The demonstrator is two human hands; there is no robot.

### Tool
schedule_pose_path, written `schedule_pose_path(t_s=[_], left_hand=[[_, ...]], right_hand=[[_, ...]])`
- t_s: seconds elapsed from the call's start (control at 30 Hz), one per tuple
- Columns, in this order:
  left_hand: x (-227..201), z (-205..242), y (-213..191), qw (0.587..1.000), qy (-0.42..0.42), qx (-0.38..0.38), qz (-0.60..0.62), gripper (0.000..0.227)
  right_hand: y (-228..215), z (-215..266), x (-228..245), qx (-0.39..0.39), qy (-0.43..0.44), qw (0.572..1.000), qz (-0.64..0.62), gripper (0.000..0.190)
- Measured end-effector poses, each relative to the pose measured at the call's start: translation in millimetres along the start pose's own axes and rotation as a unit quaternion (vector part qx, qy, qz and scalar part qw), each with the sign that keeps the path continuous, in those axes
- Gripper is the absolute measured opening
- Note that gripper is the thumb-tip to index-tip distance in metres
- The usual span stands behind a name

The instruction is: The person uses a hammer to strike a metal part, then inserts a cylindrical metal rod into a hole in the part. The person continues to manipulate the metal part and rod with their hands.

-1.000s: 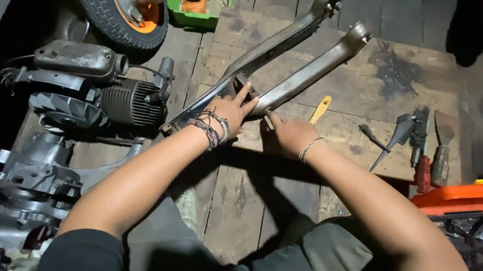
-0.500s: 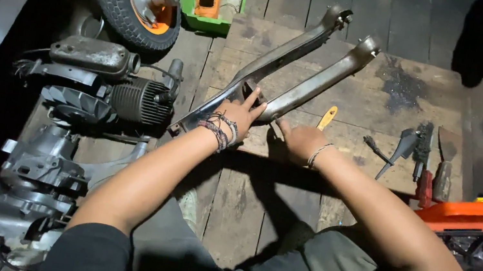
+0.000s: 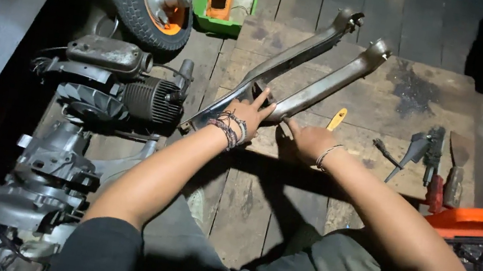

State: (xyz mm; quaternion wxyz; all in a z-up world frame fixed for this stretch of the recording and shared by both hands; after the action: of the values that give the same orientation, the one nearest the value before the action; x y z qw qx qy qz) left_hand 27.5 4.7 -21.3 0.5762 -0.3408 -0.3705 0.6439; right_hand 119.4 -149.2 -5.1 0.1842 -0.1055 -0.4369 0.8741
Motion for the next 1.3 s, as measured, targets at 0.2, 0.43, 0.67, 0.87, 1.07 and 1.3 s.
schedule_pose_path(t_s=[0.2,0.43,0.67,0.87,1.07,1.3], left_hand=[[0.4,-6.4,6.3,1.000,0.004,-0.001,-0.018,0.087],[1.3,-9.5,10.8,1.000,0.005,-0.004,-0.009,0.087],[2.0,-11.0,9.3,1.000,0.008,-0.003,-0.019,0.089],[1.8,-13.6,11.9,1.000,0.009,0.005,-0.012,0.090],[3.4,-7.6,3.7,1.000,0.008,0.015,-0.009,0.089],[1.7,-13.1,11.9,1.000,0.006,0.019,0.004,0.090]], right_hand=[[3.6,-1.6,-1.0,-0.018,-0.010,0.999,-0.037,0.043],[19.9,-20.3,-7.2,-0.017,0.000,1.000,-0.003,0.038],[14.9,-13.5,-4.4,-0.017,-0.001,1.000,-0.019,0.042],[9.9,-7.4,-4.7,-0.007,0.002,0.999,-0.036,0.047],[7.3,-9.9,-6.4,0.002,-0.001,0.998,-0.066,0.049],[22.6,-18.5,-11.1,0.017,-0.004,0.999,-0.034,0.045]])
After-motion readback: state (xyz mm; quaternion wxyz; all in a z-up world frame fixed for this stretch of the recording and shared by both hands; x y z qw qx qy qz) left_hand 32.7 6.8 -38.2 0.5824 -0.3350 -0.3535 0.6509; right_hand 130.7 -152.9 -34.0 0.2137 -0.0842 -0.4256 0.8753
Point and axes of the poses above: each hand's wrist, its own z-axis away from the middle knuckle, its own y-axis out of the palm, x = y × z, the point moved 3 cm from there along -z, towards the middle knuckle, and after that the axes turned 3 degrees about y, right-handed, at the moved point
